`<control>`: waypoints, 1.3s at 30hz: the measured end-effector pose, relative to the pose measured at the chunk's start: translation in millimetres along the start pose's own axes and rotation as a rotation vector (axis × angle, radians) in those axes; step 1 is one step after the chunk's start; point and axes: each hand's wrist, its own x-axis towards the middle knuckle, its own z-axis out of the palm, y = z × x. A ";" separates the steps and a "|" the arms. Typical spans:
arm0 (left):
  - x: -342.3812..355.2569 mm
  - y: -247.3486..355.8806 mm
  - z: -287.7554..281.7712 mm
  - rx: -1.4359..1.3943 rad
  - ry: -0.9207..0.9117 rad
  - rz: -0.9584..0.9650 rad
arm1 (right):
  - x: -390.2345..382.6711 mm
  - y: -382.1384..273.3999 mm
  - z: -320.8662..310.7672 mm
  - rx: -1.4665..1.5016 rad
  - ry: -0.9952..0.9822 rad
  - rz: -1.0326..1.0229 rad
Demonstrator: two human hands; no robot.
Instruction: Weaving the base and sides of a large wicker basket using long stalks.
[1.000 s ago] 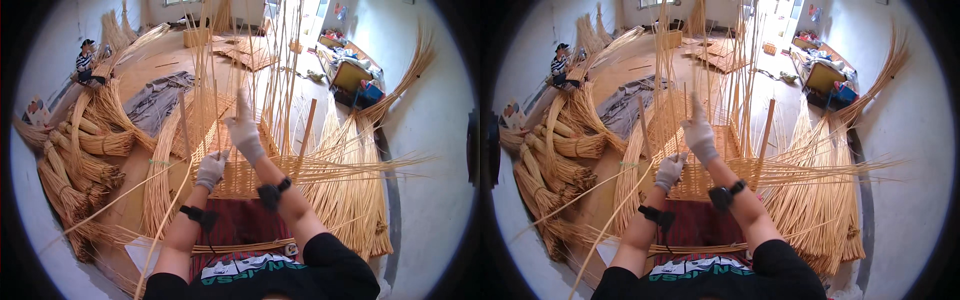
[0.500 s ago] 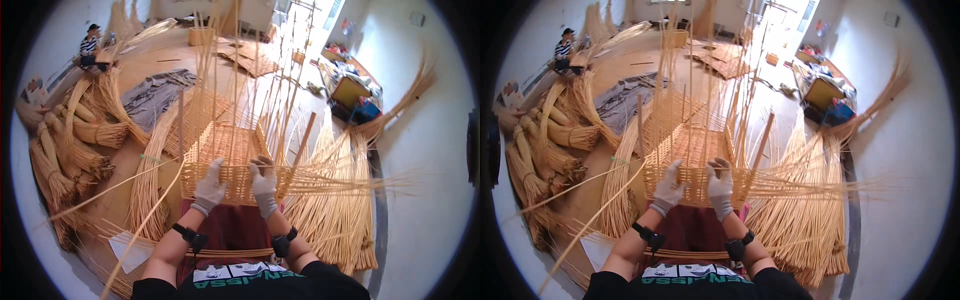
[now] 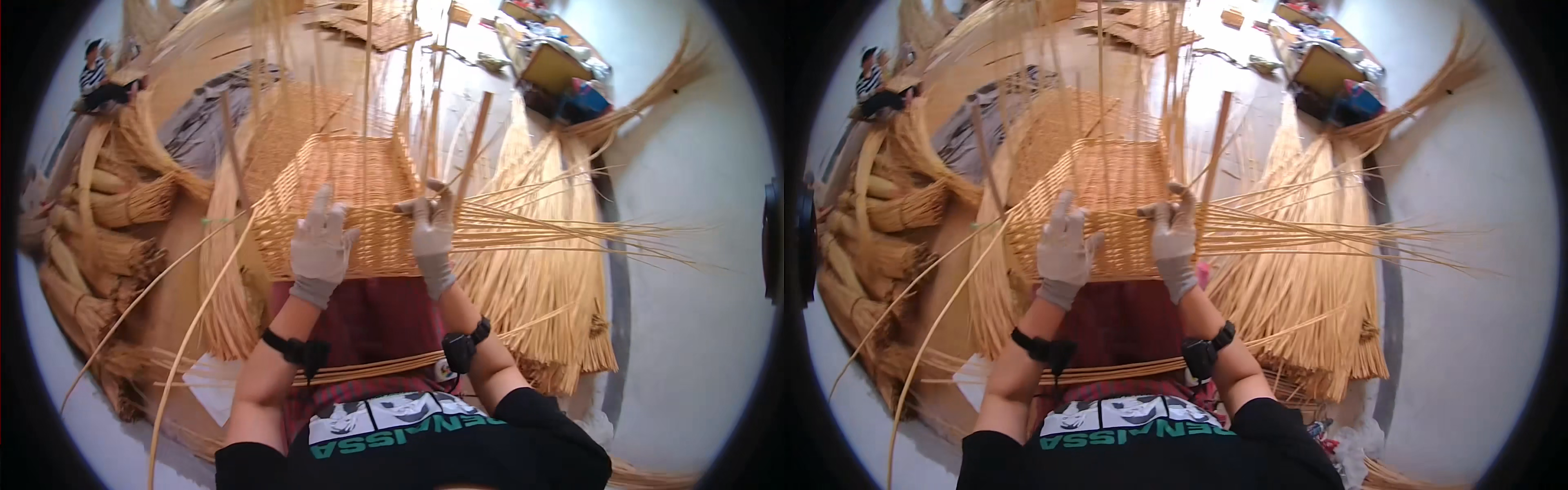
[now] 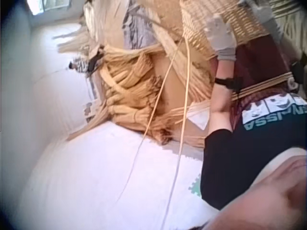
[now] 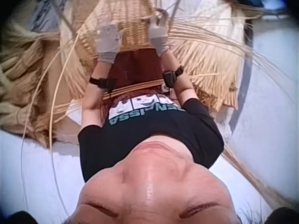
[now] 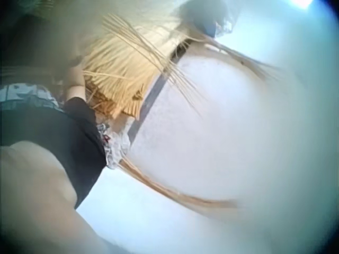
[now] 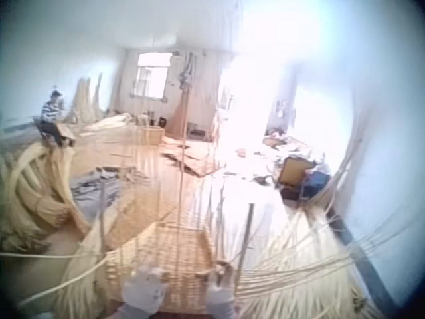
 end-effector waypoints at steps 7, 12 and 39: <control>-0.3 49.2 22.5 -0.091 -0.427 -0.060 | 90.8 -34.2 33.9 -0.792 -0.327 -0.355; 21.6 52.0 19.2 -0.122 -0.134 0.142 | 27.0 11.9 -70.3 -0.185 0.260 -0.287; -6.5 -139.9 -36.6 -1.197 -0.488 -0.789 | -118.0 -71.9 163.1 -0.346 -1.103 -0.810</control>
